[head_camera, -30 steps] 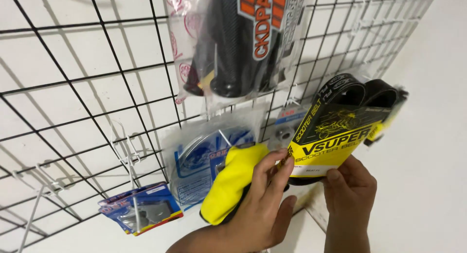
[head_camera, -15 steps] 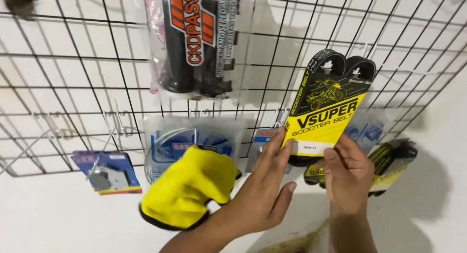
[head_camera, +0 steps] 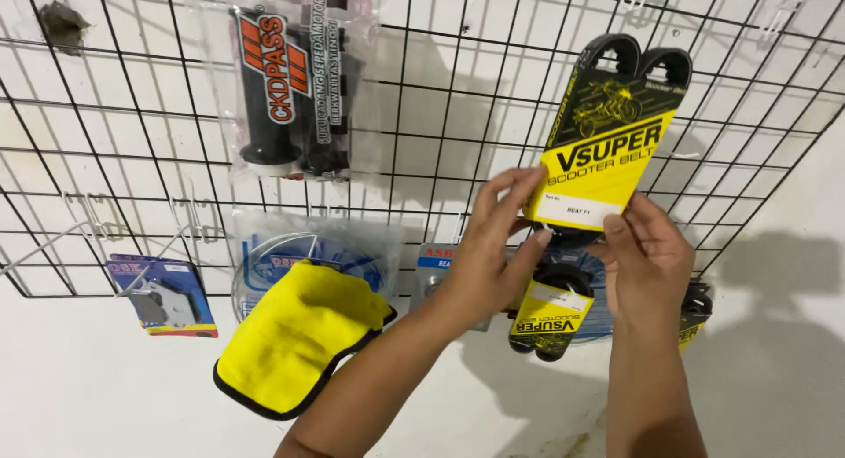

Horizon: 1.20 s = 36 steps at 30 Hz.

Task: Wiping scooter drive belts with a yellow cloth and hanging them on a wire display rack.

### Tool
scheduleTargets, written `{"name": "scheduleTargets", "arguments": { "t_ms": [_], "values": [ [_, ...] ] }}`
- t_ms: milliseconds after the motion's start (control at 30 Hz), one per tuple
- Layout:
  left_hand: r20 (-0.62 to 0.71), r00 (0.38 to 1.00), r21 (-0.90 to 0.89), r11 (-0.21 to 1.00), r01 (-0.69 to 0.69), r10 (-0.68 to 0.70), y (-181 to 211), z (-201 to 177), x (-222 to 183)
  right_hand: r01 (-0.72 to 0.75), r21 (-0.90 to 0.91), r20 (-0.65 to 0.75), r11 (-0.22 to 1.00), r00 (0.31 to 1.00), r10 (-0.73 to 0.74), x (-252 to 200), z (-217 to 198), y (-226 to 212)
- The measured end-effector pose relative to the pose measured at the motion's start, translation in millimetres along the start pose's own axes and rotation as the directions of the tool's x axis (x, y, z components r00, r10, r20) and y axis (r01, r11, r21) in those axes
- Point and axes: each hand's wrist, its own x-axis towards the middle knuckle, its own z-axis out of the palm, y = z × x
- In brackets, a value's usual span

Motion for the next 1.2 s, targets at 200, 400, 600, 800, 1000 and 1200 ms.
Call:
{"name": "scheduleTargets", "arguments": {
  "t_ms": [200, 400, 600, 800, 1000, 1200],
  "values": [
    [0.007, 0.992, -0.143, 0.982, 0.126, -0.127, -4.6, 16.2, 29.9, 0.027, 0.009, 0.032, 1.0, 0.999, -0.027, 13.7, -8.6, -11.0],
    [0.08, 0.995, -0.133, 0.989, 0.072, -0.061, 0.7, 34.3, 52.1, 0.108, -0.024, 0.013, 0.994, 0.994, -0.108, 31.9, -23.5, -29.5],
    [0.155, 0.984, -0.131, 0.985, 0.113, -0.092, -1.7, 70.9, 36.5, 0.191, 0.087, 0.048, 0.978, 0.98, -0.195, 17.3, -75.9, -19.8],
    [0.171, 0.98, -0.07, 0.991, 0.113, -0.099, -35.9, 102.5, -3.9, 0.06, 0.155, -0.125, 0.986, 0.991, -0.041, -16.9, -126.9, 26.1],
    [0.006, 0.995, -0.242, 0.966, 0.096, -0.097, -90.4, 128.8, -31.3, 0.02, -0.055, -0.096, 0.998, 0.995, -0.025, -12.4, -133.0, 56.0],
    [0.027, 0.989, -0.365, 0.92, 0.146, -0.146, -69.0, 126.9, -20.9, 0.042, -0.038, -0.092, 0.998, 0.995, -0.045, -8.2, -139.7, 54.9]
  ]
}}
